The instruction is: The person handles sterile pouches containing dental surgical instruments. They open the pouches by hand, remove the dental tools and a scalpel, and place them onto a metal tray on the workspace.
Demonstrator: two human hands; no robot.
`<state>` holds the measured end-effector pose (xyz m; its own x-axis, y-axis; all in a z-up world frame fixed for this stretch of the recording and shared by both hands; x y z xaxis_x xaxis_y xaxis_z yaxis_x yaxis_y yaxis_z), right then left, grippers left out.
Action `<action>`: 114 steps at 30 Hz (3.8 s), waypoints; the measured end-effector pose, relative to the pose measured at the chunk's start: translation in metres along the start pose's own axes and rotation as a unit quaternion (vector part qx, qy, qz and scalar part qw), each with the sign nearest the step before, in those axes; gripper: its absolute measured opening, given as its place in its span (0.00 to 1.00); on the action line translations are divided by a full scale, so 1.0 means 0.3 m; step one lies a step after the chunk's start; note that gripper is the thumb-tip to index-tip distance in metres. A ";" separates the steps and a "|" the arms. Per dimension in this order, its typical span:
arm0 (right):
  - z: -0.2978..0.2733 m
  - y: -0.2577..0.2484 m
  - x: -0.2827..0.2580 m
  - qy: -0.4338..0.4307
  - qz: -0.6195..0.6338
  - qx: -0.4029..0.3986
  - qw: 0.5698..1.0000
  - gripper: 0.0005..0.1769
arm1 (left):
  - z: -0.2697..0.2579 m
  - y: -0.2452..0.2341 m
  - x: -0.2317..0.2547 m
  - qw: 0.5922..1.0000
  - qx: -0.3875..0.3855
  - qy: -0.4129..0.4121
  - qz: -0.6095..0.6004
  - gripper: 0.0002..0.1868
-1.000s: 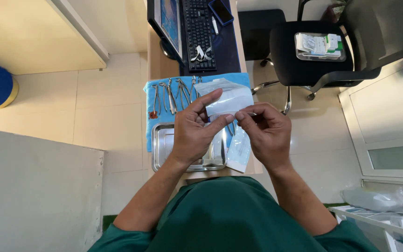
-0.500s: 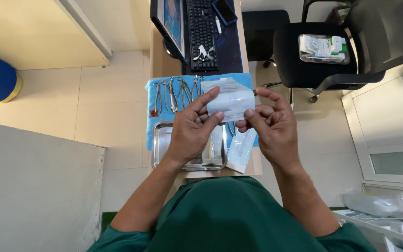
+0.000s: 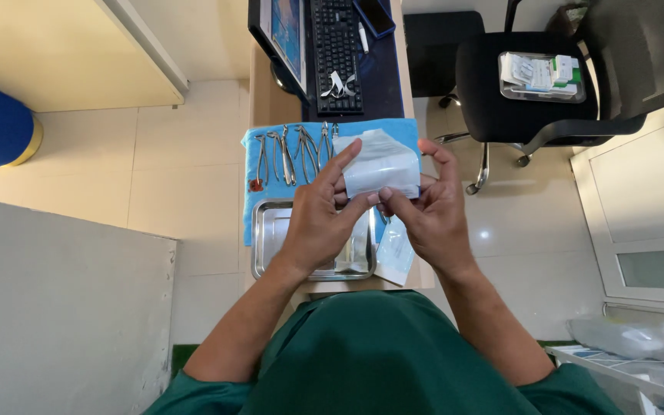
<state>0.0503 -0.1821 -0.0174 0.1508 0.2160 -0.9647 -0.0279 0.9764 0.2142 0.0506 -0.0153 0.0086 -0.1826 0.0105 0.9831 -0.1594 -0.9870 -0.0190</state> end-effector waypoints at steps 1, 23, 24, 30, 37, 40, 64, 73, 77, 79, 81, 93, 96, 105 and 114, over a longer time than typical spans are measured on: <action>0.002 -0.010 0.005 0.001 0.001 0.000 1.000 0.37 | 0.005 -0.008 0.004 1.000 0.000 -0.001 0.000 0.38; 0.040 -0.090 0.155 0.080 -0.087 -0.109 0.987 0.31 | 0.079 -0.088 -0.174 0.998 -0.025 -0.026 0.044 0.45; 0.039 -0.092 0.177 0.085 -0.116 -0.119 0.982 0.29 | 0.087 -0.100 -0.205 1.000 0.000 -0.021 -0.002 0.42; 0.006 -0.106 0.335 0.120 -0.187 -0.126 0.967 0.22 | 0.185 -0.224 -0.324 0.987 0.150 0.057 -0.014 0.36; -0.005 -0.105 0.478 0.103 -0.258 -0.131 0.952 0.22 | 0.225 -0.259 -0.438 0.961 0.236 -0.074 -0.120 0.42; -0.009 -0.112 0.532 0.130 -0.229 -0.128 0.956 0.23 | 0.208 -0.267 -0.554 0.948 0.227 -0.169 -0.146 0.28; 0.264 0.114 0.110 -0.338 -0.486 -0.038 0.805 0.10 | 0.215 -0.167 -0.367 0.975 0.082 -0.166 0.123 0.14; 0.259 0.117 0.101 -0.324 -0.514 -0.059 0.792 0.08 | 0.238 -0.155 -0.304 0.973 0.064 -0.114 0.189 0.11; 0.270 0.126 0.064 -0.300 -0.513 -0.065 0.802 0.10 | 0.244 -0.148 -0.296 0.976 0.043 -0.017 0.212 0.10; 0.271 0.125 0.053 -0.300 -0.509 -0.072 0.804 0.08 | 0.244 -0.149 -0.294 0.977 0.039 0.008 0.211 0.09; 0.269 0.128 0.052 -0.289 -0.503 -0.102 0.808 0.07 | 0.243 -0.152 -0.286 0.977 0.044 0.044 0.205 0.09; 0.280 0.147 0.008 -0.245 -0.478 -0.144 0.831 0.09 | 0.246 -0.157 -0.254 0.978 0.049 0.082 0.184 0.12; 0.301 0.120 0.008 -0.178 -0.447 -0.174 0.859 0.08 | 0.255 -0.157 -0.236 0.977 0.025 0.094 0.189 0.21; 0.308 0.110 -0.037 -0.186 -0.454 -0.248 0.836 0.06 | 0.241 -0.139 -0.299 0.968 -0.035 0.082 0.234 0.24; 0.320 0.124 -0.049 0.076 -0.424 -0.226 0.873 0.09 | 0.255 -0.119 -0.285 0.965 -0.184 -0.051 0.178 0.25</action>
<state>0.1418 -0.1494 0.0193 0.1749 -0.6223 -0.7630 -0.3627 0.6797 -0.6375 0.1461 0.0070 -0.0609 -0.1966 -0.3520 0.9151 -0.4421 -0.8012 -0.4032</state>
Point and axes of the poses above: each hand's wrist, its own z-axis towards the middle knuckle, its own y-axis out of the palm, x = y × z, the point moved 5 cm from there along z, towards the middle knuckle, and after that the axes turned 5 degrees about x, right-handed, at the moved point
